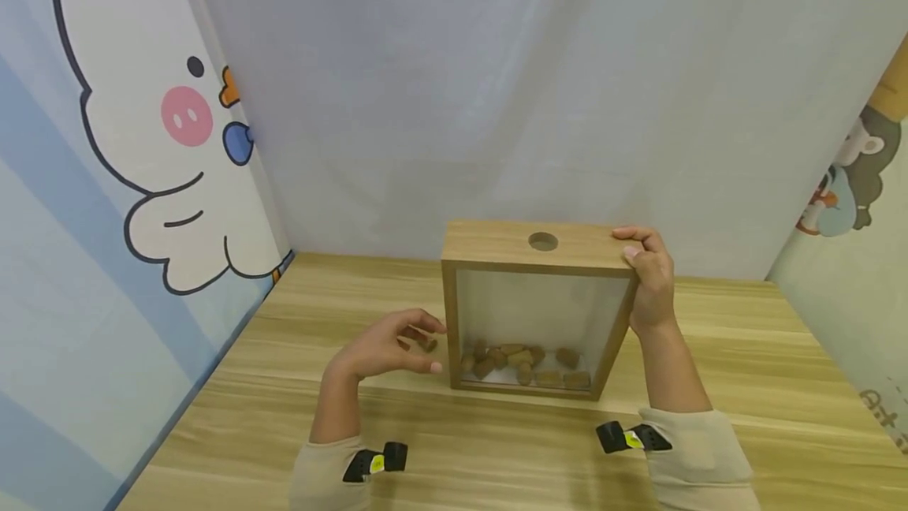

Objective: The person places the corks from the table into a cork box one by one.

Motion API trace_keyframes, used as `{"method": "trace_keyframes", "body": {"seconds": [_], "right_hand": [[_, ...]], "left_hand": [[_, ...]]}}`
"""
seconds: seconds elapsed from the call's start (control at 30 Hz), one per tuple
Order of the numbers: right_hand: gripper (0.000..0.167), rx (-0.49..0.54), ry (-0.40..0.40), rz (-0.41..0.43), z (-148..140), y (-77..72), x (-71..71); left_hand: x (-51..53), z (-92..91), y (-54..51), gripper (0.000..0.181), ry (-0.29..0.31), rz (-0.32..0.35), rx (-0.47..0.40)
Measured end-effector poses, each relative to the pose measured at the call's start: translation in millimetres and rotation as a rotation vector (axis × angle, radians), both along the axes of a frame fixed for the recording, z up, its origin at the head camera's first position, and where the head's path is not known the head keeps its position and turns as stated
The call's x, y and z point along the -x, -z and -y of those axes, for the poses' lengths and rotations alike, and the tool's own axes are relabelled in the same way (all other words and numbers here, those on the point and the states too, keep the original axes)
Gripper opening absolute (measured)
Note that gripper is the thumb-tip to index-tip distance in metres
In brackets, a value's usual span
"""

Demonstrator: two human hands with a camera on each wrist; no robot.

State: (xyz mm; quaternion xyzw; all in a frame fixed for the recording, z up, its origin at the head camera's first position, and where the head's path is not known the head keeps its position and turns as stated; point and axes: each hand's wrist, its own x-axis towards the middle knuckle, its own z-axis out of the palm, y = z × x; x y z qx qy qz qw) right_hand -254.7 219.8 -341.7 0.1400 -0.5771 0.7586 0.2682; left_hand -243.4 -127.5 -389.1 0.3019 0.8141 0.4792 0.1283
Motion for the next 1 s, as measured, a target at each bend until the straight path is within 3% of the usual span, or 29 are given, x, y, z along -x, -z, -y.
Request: {"method": "trace_keyframes", "body": {"seconds": [0.23, 0.47, 0.63, 0.87, 1.0], "right_hand": [[0.025, -0.026, -0.018, 0.002, -2, 1.3, 0.3], [0.025, -0.044, -0.025, 0.010, -2, 0.3, 0.1], [0.025, -0.039, -0.016, 0.017, -2, -0.4, 0.2], [0.025, -0.023, -0.015, 0.024, 0, -1.0, -1.9], [0.025, -0.022, -0.012, 0.009, -1, -1.8, -2.7]], "left_hand": [[10.6, -0.4, 19.0, 0.057, -0.074, 0.010, -0.017], [24.9, -3.0, 41.7, 0.054, -0.165, 0.022, -0.008], [37.1, -5.1, 59.2, 0.052, -0.256, 0.014, -0.023], [51.3, -4.3, 77.7, 0.057, -0.392, 0.065, -0.026], [57.2, -3.3, 87.5, 0.058, -0.405, 0.067, -0.016]]}}
